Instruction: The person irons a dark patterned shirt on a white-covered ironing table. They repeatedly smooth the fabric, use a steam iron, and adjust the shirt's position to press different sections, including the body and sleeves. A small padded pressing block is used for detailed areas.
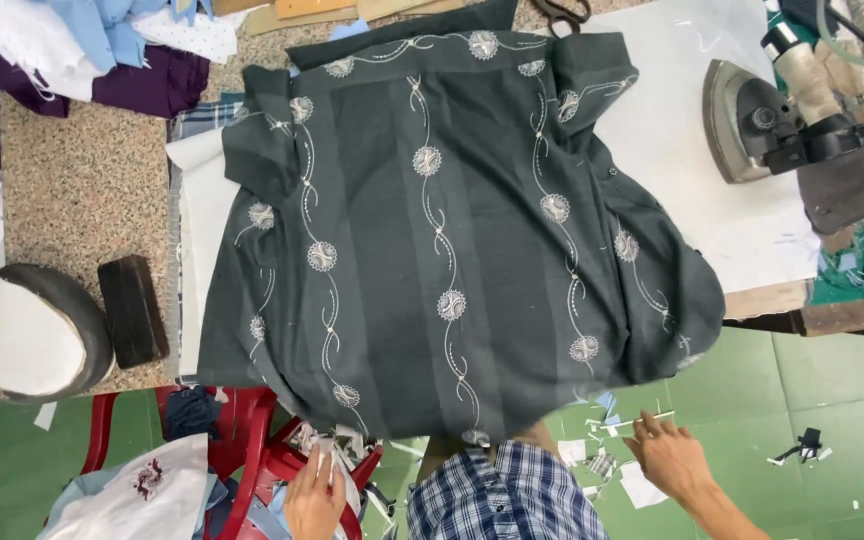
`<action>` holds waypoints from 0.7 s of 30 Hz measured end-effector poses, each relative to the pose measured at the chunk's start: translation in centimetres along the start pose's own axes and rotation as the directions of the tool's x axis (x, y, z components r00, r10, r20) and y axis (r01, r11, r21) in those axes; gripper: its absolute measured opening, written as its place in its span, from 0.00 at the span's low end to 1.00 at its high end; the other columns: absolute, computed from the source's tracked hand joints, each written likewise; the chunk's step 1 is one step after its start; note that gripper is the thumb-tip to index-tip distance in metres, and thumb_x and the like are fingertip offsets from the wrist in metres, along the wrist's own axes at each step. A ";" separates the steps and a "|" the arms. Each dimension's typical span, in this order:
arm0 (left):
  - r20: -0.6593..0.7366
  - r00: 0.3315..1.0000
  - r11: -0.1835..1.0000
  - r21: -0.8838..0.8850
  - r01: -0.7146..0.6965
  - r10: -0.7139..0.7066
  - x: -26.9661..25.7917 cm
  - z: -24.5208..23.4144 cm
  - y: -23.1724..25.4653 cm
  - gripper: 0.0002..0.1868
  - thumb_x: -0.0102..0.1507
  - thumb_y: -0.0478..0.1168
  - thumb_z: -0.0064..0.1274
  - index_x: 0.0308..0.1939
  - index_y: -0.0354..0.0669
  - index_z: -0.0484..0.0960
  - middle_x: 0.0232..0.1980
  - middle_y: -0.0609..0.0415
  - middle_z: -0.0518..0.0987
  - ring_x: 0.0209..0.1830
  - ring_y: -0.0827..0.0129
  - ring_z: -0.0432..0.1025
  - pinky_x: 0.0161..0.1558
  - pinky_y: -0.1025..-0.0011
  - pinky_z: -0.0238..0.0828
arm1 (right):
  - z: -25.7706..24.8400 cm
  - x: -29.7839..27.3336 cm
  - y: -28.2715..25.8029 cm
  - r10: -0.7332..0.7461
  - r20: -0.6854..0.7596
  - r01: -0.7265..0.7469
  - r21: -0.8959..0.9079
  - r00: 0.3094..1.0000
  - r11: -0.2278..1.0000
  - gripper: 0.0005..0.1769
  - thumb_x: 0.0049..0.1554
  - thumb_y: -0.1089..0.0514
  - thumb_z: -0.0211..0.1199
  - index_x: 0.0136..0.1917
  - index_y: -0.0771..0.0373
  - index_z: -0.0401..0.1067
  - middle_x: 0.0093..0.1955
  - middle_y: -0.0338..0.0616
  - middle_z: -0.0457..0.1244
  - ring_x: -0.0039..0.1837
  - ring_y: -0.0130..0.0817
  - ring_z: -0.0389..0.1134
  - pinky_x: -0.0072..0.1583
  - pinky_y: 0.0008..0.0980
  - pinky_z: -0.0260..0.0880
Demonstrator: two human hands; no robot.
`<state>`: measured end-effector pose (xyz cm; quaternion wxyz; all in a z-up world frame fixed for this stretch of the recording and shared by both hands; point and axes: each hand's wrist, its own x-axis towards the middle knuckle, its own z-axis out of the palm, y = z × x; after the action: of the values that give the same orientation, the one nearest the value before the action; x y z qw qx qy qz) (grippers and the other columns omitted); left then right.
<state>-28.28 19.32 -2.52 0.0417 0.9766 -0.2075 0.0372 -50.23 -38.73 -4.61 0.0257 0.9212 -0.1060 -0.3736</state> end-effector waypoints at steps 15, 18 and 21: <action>-0.146 0.967 0.958 -0.171 -0.232 0.208 37.1 -3.1 16.0 0.31 0.68 0.49 0.51 0.70 0.33 0.71 0.75 0.35 0.66 0.75 0.45 0.61 0.73 0.46 0.52 | -32.0 24.2 -1.9 -0.169 -0.821 0.549 0.198 0.546 0.812 0.31 0.68 0.47 0.48 0.79 0.64 0.59 0.77 0.56 0.57 0.79 0.51 0.55 0.76 0.54 0.52; -0.028 0.990 0.980 -0.143 -0.140 0.138 38.7 -0.2 14.7 0.35 0.69 0.56 0.45 0.76 0.41 0.65 0.79 0.38 0.60 0.79 0.45 0.55 0.74 0.40 0.46 | -31.0 30.4 0.5 -0.157 -0.849 0.430 0.091 0.505 0.898 0.34 0.64 0.44 0.55 0.78 0.61 0.63 0.75 0.57 0.60 0.76 0.51 0.61 0.72 0.54 0.58; 0.019 0.989 0.983 -0.110 -0.144 0.147 39.1 0.2 13.9 0.34 0.70 0.57 0.42 0.76 0.44 0.65 0.81 0.42 0.59 0.81 0.49 0.53 0.76 0.43 0.42 | -31.7 31.8 2.7 -0.157 -0.815 0.251 -0.015 0.558 0.968 0.33 0.70 0.35 0.40 0.81 0.49 0.59 0.84 0.37 0.53 0.84 0.38 0.49 0.79 0.48 0.44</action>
<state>1.72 -9.07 1.73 0.0888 0.9556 -0.2807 0.0155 -6.47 -49.19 -3.19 -0.0197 0.9955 0.0058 0.0928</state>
